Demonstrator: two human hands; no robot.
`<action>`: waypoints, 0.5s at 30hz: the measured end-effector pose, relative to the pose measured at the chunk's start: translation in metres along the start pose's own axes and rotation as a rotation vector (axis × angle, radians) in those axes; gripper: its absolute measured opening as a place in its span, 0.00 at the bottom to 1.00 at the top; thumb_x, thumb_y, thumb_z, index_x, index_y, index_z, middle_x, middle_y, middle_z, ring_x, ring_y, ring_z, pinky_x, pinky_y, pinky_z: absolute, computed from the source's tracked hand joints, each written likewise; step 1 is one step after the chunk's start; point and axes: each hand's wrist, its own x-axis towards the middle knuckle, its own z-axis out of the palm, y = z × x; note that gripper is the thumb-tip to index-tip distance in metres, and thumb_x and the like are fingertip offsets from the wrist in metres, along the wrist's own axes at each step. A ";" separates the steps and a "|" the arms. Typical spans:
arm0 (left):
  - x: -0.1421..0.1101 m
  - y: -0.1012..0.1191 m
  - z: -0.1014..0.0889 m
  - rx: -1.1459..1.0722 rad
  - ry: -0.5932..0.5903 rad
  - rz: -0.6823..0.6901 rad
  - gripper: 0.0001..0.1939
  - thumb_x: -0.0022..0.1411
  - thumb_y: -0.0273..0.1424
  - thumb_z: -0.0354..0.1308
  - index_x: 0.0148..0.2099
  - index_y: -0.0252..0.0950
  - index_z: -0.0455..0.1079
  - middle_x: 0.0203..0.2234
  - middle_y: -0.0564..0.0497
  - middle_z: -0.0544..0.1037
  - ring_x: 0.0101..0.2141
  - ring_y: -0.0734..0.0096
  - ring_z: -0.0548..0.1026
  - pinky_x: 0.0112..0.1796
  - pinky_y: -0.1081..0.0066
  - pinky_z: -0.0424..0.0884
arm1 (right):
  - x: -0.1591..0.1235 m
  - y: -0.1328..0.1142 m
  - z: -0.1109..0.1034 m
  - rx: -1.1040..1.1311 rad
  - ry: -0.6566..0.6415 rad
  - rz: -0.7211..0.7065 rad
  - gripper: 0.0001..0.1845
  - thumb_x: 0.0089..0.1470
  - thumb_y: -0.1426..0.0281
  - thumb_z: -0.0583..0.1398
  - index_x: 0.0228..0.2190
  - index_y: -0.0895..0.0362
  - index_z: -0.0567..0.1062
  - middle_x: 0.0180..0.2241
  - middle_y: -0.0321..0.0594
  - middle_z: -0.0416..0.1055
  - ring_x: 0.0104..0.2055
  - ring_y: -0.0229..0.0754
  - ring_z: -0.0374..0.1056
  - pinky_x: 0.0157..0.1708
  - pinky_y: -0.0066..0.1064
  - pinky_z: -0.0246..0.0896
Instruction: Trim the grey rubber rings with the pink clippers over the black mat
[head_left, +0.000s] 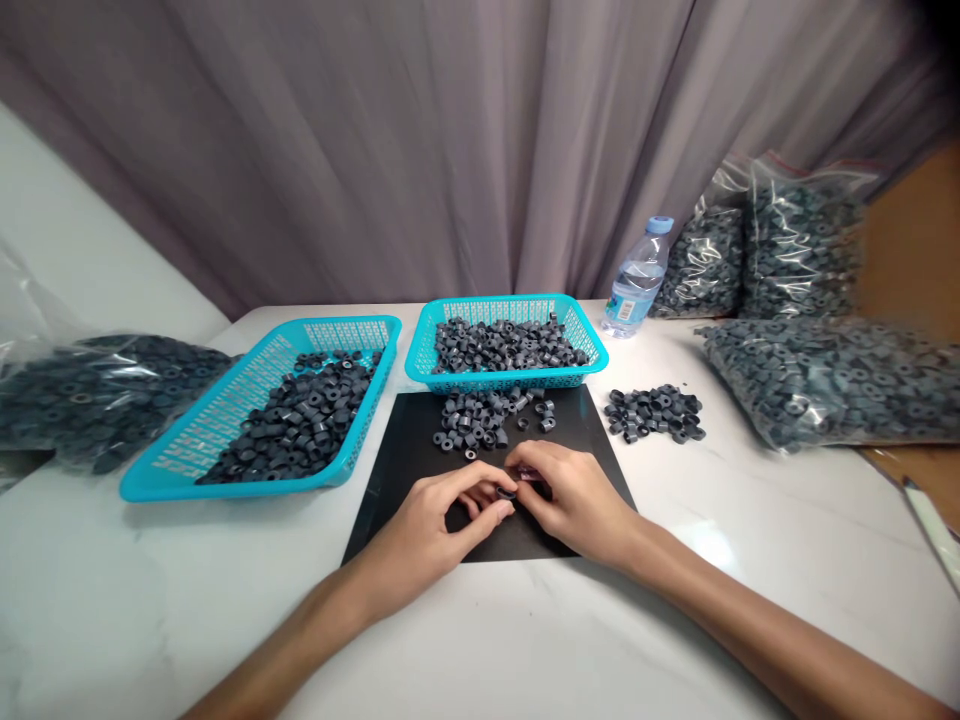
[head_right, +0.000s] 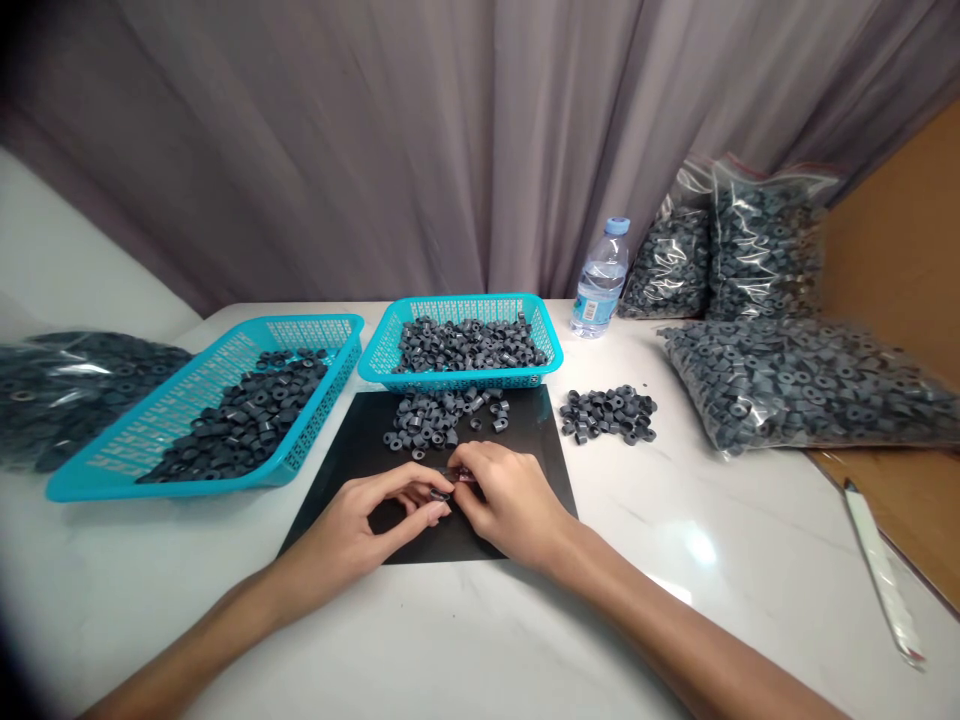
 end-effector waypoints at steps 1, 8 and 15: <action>0.000 0.000 0.000 0.001 -0.001 -0.002 0.09 0.68 0.35 0.58 0.48 0.42 0.75 0.36 0.55 0.81 0.35 0.72 0.76 0.39 0.74 0.71 | 0.000 0.000 0.000 -0.001 0.001 0.000 0.06 0.59 0.77 0.57 0.37 0.54 0.72 0.34 0.38 0.75 0.36 0.42 0.71 0.35 0.30 0.57; 0.000 -0.003 0.000 0.008 0.001 -0.002 0.09 0.68 0.35 0.58 0.48 0.42 0.75 0.36 0.56 0.81 0.35 0.72 0.76 0.39 0.74 0.71 | 0.000 0.000 0.000 0.001 0.007 0.010 0.06 0.59 0.77 0.57 0.36 0.54 0.72 0.34 0.38 0.75 0.36 0.42 0.71 0.34 0.30 0.57; 0.001 -0.004 -0.001 -0.024 0.001 0.000 0.09 0.68 0.35 0.59 0.49 0.42 0.75 0.38 0.55 0.82 0.38 0.71 0.79 0.42 0.73 0.73 | 0.001 0.000 0.001 -0.009 0.012 0.021 0.07 0.59 0.77 0.57 0.36 0.54 0.71 0.34 0.37 0.75 0.35 0.42 0.71 0.33 0.30 0.56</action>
